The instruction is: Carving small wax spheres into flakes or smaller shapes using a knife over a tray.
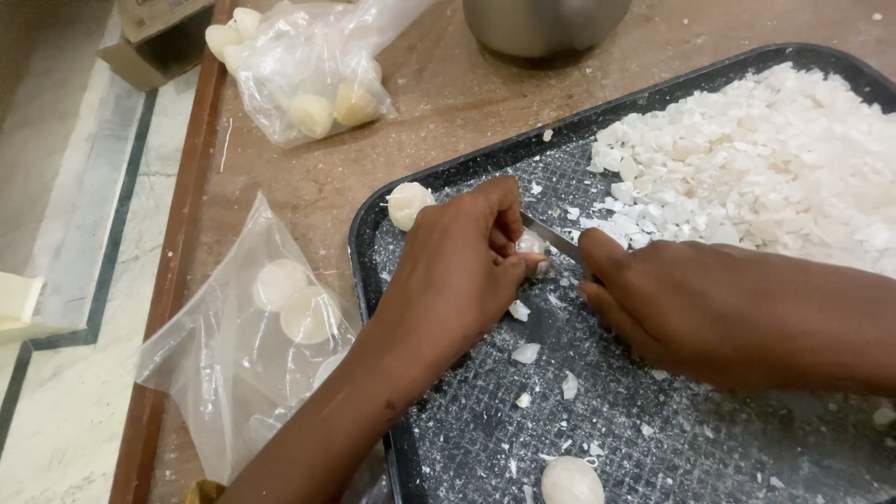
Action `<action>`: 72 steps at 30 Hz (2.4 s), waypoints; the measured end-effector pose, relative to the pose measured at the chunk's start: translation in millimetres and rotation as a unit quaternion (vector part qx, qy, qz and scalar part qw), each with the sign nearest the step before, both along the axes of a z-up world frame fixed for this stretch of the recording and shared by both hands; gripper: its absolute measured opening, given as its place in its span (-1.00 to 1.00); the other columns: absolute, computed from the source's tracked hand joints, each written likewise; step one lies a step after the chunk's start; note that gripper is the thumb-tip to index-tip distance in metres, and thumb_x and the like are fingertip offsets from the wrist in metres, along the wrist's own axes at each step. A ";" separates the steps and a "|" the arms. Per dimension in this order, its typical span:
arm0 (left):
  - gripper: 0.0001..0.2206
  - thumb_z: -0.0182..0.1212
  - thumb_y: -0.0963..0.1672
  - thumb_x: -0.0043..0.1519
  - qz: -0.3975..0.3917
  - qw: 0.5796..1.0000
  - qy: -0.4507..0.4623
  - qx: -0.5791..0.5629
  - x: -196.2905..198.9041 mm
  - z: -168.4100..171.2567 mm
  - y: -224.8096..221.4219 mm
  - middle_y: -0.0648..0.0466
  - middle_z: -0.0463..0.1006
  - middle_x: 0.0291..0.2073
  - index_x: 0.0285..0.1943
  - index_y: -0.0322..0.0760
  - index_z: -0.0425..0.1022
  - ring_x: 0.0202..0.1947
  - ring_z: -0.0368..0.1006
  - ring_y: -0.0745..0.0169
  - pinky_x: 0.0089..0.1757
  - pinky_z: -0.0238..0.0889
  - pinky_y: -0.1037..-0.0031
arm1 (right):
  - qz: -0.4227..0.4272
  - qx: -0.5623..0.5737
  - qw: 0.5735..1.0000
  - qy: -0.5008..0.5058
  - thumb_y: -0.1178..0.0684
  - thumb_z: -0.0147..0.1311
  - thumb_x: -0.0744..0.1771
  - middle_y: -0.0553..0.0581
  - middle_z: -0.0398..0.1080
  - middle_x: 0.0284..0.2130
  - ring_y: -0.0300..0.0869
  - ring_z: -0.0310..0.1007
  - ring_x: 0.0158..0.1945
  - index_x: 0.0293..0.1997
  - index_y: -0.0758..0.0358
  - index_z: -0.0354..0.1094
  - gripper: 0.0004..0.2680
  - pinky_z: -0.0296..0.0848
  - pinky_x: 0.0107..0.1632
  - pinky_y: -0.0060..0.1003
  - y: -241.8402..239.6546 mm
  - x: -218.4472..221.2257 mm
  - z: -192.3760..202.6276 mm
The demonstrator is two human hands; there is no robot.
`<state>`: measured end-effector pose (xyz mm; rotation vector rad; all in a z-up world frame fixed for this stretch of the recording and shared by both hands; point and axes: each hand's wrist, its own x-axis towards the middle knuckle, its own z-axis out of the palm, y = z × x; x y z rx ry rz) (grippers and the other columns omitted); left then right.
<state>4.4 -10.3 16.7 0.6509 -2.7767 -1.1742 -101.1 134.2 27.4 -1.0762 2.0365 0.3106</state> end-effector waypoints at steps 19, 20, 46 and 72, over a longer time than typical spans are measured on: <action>-0.81 0.30 -0.14 0.16 0.029 0.994 -0.033 0.097 -1.0 -9.6 -21.6 0.14 0.65 -0.40 -0.06 -0.20 0.56 -0.38 0.59 0.42 -0.32 0.47 0.52 | -0.002 -0.438 0.829 -0.347 0.14 -0.37 0.42 0.07 0.51 -0.33 -0.22 0.58 -0.27 0.19 0.12 0.38 -0.68 0.65 -0.24 -0.29 31.8 -92.0 -55.4; -0.81 0.30 -0.15 0.17 0.018 0.999 -0.008 0.044 -0.6 -13.2 -24.1 0.11 0.61 -0.30 -0.04 -0.18 0.61 -0.32 0.60 0.40 -0.26 0.48 0.53 | -0.024 -0.401 0.869 -0.289 0.16 -0.22 0.38 0.06 0.51 -0.35 -0.22 0.60 -0.30 0.28 0.02 0.32 -0.68 0.67 -0.28 -0.27 33.2 -93.2 -59.5; -0.68 0.38 -0.22 0.11 -0.076 0.985 0.151 0.038 -3.7 -31.3 -7.3 0.02 0.62 -0.10 0.07 -0.27 0.56 -0.14 0.61 0.30 -0.05 0.54 0.52 | 0.401 -0.574 0.695 0.161 -0.06 0.20 0.19 -0.01 0.33 -0.37 -0.22 0.41 -0.32 -0.10 0.13 0.35 -0.73 0.47 -0.30 -0.27 15.0 -62.7 -51.3; -0.72 0.46 -0.12 0.08 -0.068 0.991 0.103 0.047 -5.3 -37.1 -5.5 0.14 0.57 -0.19 -0.05 -0.27 0.61 -0.28 0.54 0.47 -0.16 0.52 0.61 | -0.103 -0.691 0.690 -0.188 -0.06 -0.24 0.48 -0.06 0.10 -0.77 -0.36 0.02 -0.78 -0.53 0.22 0.22 -0.63 0.02 -0.74 -0.43 20.2 -80.4 -36.8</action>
